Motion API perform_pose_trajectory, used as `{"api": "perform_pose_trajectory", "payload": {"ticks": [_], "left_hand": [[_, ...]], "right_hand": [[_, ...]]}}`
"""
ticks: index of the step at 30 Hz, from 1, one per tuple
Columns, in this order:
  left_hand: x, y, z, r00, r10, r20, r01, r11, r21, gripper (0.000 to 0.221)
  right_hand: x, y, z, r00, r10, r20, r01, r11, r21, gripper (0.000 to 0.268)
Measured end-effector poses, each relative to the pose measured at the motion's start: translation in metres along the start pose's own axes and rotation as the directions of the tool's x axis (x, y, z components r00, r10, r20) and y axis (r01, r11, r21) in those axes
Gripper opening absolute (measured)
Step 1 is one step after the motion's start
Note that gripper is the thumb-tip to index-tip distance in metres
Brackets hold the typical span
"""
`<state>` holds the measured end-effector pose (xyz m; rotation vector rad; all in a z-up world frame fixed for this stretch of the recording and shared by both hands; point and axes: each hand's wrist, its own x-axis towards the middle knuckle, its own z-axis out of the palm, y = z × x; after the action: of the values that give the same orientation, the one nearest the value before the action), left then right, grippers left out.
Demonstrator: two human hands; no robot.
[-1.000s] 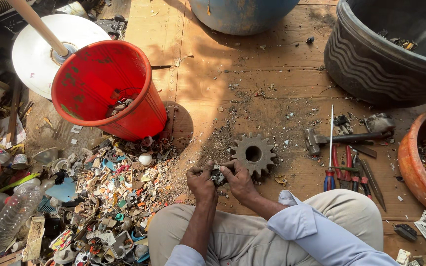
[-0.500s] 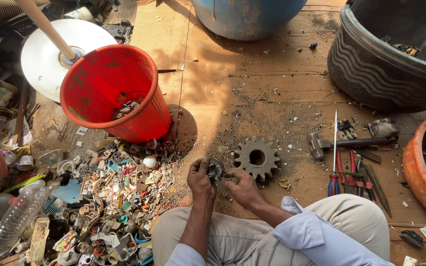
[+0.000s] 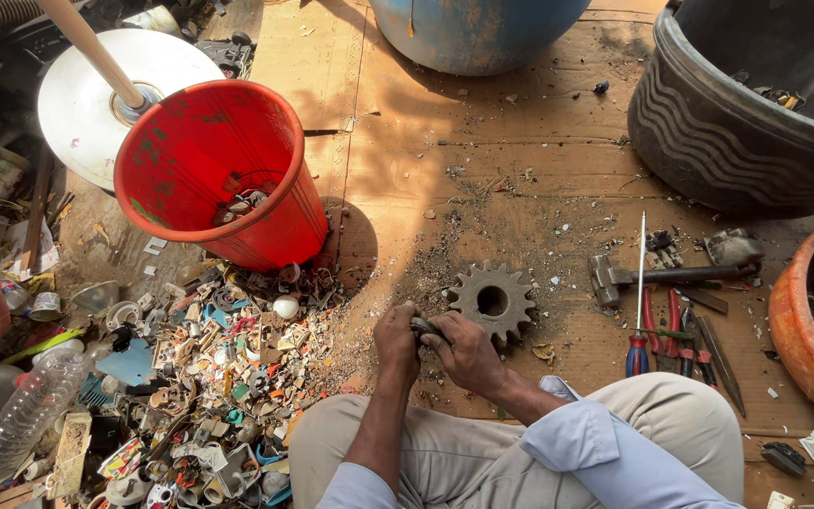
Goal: The person sits on the ground and uses a hammer to break apart a metal gear-like object. They then use their hands to sort through the resulting debris and other electronic waste, picking out specific components and placing them into a red bucket.
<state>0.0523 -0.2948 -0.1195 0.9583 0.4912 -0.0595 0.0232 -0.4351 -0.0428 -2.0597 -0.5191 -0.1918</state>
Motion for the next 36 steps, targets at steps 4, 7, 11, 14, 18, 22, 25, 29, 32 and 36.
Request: {"api": "perform_pose_trajectory", "payload": {"ticks": [4, 7, 11, 14, 18, 22, 25, 29, 32, 36], "left_hand": [[-0.004, 0.011, -0.004, 0.987, -0.098, 0.125, 0.122, 0.971, -0.206, 0.024], [-0.014, 0.014, 0.004, 0.971, -0.138, 0.193, 0.203, 0.907, -0.37, 0.03], [-0.024, 0.006, 0.021, 0.97, -0.122, 0.212, 0.209, 0.863, -0.46, 0.037], [-0.026, -0.002, 0.015, 0.962, -0.089, 0.257, 0.189, 0.899, -0.396, 0.043], [-0.021, -0.002, 0.008, 0.984, 0.036, 0.174, -0.04, 0.999, 0.019, 0.053], [-0.023, 0.003, 0.016, 0.944, 0.311, 0.113, -0.318, 0.758, 0.57, 0.057], [-0.021, -0.001, 0.017, 0.818, 0.546, 0.184, -0.527, 0.58, 0.621, 0.053], [-0.019, -0.003, 0.012, 0.881, 0.447, 0.155, -0.436, 0.641, 0.632, 0.053], [-0.024, 0.0, 0.015, 0.923, 0.342, 0.176, -0.384, 0.8, 0.461, 0.05], [-0.023, 0.001, 0.016, 0.97, 0.192, 0.15, -0.229, 0.93, 0.288, 0.055]], "right_hand": [[-0.003, 0.0, 0.003, 0.989, 0.123, -0.077, -0.114, 0.987, 0.116, 0.024], [0.001, 0.012, 0.005, 0.93, 0.363, -0.052, -0.322, 0.878, 0.353, 0.028], [0.001, 0.023, 0.007, 0.849, 0.525, -0.055, -0.447, 0.771, 0.454, 0.03], [0.0, 0.022, 0.005, 0.882, 0.471, 0.005, -0.455, 0.849, 0.268, 0.032], [0.004, 0.016, 0.006, 0.957, 0.288, 0.03, -0.289, 0.957, 0.003, 0.023], [0.009, 0.014, -0.007, 0.896, 0.416, 0.156, -0.439, 0.881, 0.177, 0.024], [0.01, 0.011, -0.011, 0.861, 0.466, 0.203, -0.508, 0.791, 0.341, 0.027], [0.008, 0.005, -0.01, 0.835, 0.496, 0.239, -0.546, 0.693, 0.47, 0.029], [0.012, 0.002, -0.008, 0.845, 0.492, 0.208, -0.532, 0.735, 0.42, 0.036], [0.014, 0.01, -0.011, 0.832, 0.49, 0.26, -0.551, 0.682, 0.481, 0.036]]}}
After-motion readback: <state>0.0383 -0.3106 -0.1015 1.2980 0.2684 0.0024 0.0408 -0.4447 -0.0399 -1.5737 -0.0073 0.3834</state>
